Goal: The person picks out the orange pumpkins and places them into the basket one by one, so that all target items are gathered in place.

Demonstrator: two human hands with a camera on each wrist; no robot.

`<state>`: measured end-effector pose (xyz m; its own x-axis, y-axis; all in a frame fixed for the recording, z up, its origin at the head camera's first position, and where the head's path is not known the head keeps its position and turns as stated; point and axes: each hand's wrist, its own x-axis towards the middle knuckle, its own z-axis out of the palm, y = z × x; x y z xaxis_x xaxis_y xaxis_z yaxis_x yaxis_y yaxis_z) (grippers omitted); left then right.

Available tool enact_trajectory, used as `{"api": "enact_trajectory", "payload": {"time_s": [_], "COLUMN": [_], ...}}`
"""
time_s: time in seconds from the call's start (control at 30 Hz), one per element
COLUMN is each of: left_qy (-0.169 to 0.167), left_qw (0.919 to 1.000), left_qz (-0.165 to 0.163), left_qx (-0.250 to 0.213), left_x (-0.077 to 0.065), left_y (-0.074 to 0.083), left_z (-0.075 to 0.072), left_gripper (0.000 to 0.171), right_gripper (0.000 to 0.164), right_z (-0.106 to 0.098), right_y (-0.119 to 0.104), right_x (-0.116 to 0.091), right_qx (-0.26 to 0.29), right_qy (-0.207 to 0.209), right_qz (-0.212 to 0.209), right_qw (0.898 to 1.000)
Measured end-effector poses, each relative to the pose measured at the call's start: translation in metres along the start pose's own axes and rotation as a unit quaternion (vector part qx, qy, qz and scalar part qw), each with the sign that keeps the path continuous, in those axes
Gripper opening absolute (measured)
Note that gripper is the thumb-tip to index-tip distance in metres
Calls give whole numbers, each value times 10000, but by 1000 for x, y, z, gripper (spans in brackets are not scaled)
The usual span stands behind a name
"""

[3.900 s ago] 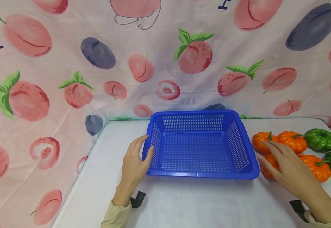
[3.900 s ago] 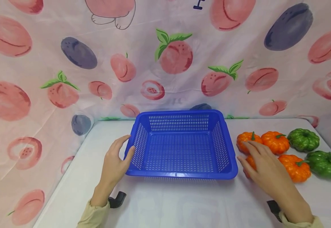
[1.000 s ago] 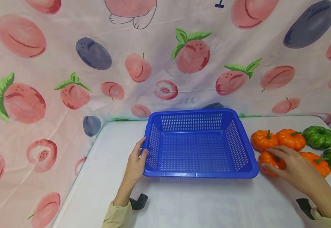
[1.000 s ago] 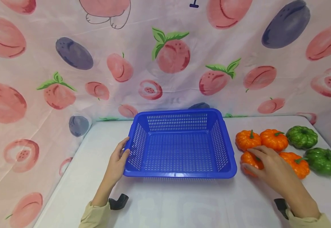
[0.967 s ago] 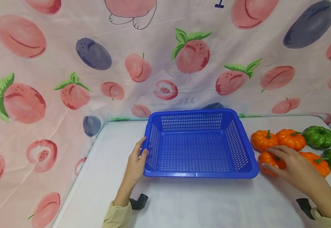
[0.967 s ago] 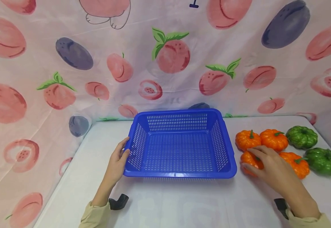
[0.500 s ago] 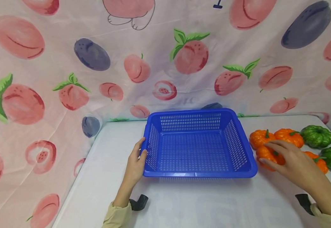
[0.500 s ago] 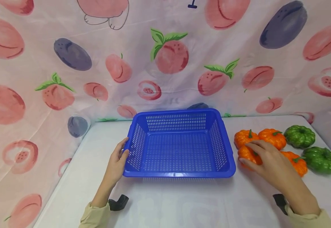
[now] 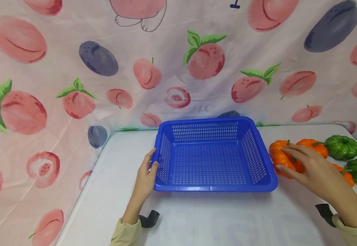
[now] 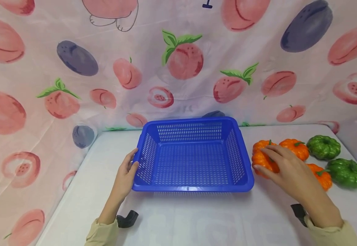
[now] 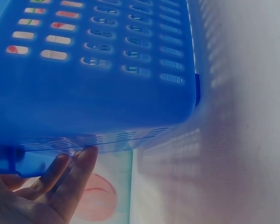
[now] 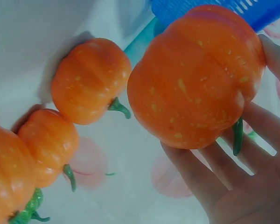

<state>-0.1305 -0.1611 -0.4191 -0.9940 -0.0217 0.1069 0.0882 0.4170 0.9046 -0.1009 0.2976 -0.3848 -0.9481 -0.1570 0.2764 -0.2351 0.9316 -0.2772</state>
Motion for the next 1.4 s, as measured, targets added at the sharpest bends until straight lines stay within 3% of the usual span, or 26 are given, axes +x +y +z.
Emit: {"api": "enact_trajectory", "payload": {"time_s": [0.77,1.4], "left_qy": [-40,-145], "left_qw": [10000,9999], "left_qz": [71,-14], "left_qx": [-14,-23], "left_x": [1,2], "left_y": [-5,-2], "left_z": [-2,-4], "left_gripper": [48,48], "right_gripper": [59,61], "right_z": [-23,-30], "right_y": [-20,-46], "right_x": [9,14], "right_qx": [121,414], "right_qy": [707,438], "right_qz": [-626,-680], "right_qw": [9955,9959]}}
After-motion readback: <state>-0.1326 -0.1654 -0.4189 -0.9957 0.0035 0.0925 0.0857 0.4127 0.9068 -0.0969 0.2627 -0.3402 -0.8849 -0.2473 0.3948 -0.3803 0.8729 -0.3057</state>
